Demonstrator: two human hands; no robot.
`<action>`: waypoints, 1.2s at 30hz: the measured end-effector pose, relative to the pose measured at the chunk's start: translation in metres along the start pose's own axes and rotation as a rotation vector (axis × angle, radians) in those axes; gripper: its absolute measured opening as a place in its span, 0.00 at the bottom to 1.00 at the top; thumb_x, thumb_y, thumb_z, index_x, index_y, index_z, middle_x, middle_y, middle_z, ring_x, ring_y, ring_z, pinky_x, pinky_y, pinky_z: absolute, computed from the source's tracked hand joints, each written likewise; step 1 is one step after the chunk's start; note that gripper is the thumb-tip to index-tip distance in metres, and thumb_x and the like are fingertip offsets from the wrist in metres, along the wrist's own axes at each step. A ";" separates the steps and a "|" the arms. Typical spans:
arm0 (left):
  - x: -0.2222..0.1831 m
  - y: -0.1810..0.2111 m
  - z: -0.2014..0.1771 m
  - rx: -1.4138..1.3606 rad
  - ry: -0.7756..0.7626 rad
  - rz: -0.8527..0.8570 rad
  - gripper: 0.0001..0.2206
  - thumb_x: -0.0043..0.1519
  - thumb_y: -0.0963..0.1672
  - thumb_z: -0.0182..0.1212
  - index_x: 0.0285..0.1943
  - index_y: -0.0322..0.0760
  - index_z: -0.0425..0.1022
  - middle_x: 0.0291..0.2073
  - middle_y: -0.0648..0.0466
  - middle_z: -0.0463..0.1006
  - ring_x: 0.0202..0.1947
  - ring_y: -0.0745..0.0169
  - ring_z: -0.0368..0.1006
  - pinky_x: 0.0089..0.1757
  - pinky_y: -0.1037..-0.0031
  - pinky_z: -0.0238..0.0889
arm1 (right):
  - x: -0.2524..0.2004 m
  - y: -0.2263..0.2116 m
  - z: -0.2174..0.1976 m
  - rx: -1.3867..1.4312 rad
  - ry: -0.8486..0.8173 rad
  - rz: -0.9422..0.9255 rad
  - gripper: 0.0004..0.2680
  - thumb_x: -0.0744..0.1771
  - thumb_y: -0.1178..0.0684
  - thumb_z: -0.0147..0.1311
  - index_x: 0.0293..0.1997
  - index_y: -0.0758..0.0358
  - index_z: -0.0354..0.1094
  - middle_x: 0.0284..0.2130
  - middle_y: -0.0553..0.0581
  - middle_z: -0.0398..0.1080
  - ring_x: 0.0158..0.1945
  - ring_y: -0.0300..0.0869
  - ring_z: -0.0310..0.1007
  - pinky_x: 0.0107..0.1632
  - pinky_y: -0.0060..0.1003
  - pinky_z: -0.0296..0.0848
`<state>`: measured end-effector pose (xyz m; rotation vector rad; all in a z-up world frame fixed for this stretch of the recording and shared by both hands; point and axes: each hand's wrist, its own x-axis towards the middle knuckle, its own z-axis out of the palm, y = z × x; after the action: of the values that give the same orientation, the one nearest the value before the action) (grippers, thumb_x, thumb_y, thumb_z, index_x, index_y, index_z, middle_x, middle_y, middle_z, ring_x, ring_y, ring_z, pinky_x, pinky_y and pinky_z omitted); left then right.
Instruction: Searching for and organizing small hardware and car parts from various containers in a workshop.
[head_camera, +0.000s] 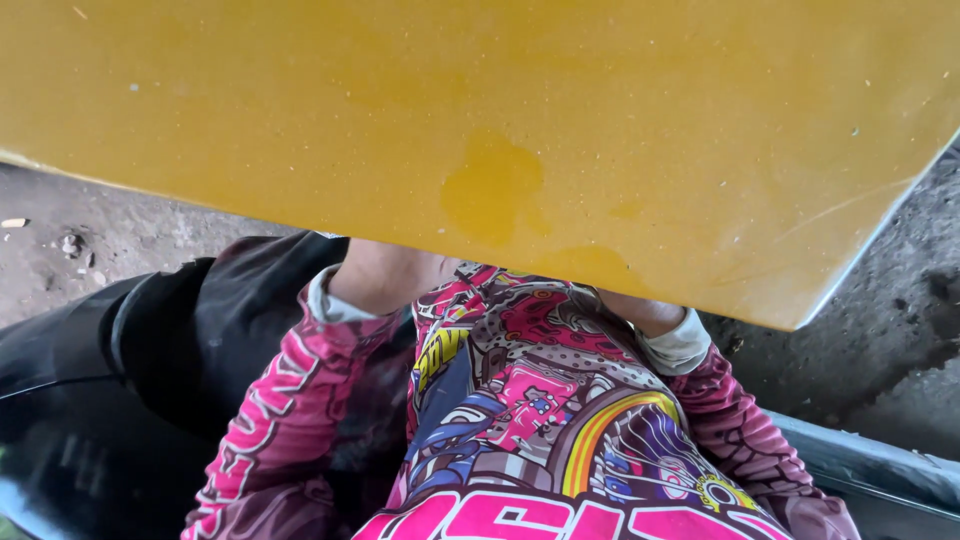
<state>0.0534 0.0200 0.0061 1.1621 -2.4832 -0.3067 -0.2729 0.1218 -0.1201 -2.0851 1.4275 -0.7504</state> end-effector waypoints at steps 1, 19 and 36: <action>0.003 0.005 -0.006 0.027 -0.036 -0.009 0.20 0.64 0.47 0.62 0.65 0.38 0.74 0.61 0.45 0.73 0.62 0.41 0.68 0.59 0.49 0.61 | 0.002 0.002 -0.005 -0.005 0.002 -0.002 0.13 0.70 0.56 0.56 0.62 0.57 0.68 0.59 0.59 0.70 0.63 0.55 0.70 0.64 0.52 0.69; -0.006 0.011 -0.033 -0.057 -0.036 -0.098 0.18 0.62 0.47 0.65 0.60 0.41 0.78 0.58 0.49 0.76 0.59 0.44 0.72 0.57 0.52 0.64 | 0.030 -0.039 -0.034 -0.038 0.002 -0.013 0.14 0.69 0.49 0.58 0.63 0.51 0.68 0.61 0.55 0.70 0.64 0.53 0.69 0.66 0.52 0.67; 0.026 0.101 -0.013 -0.427 -0.156 -0.309 0.30 0.65 0.59 0.61 0.65 0.37 0.68 0.47 0.46 0.78 0.39 0.45 0.78 0.36 0.60 0.71 | -0.013 0.013 -0.004 0.147 -0.150 0.087 0.17 0.66 0.57 0.60 0.63 0.61 0.66 0.53 0.62 0.69 0.55 0.54 0.69 0.56 0.49 0.70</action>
<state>-0.0260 0.0632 0.0594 1.3648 -2.1944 -0.9916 -0.2886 0.1293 -0.1281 -1.9123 1.3317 -0.6308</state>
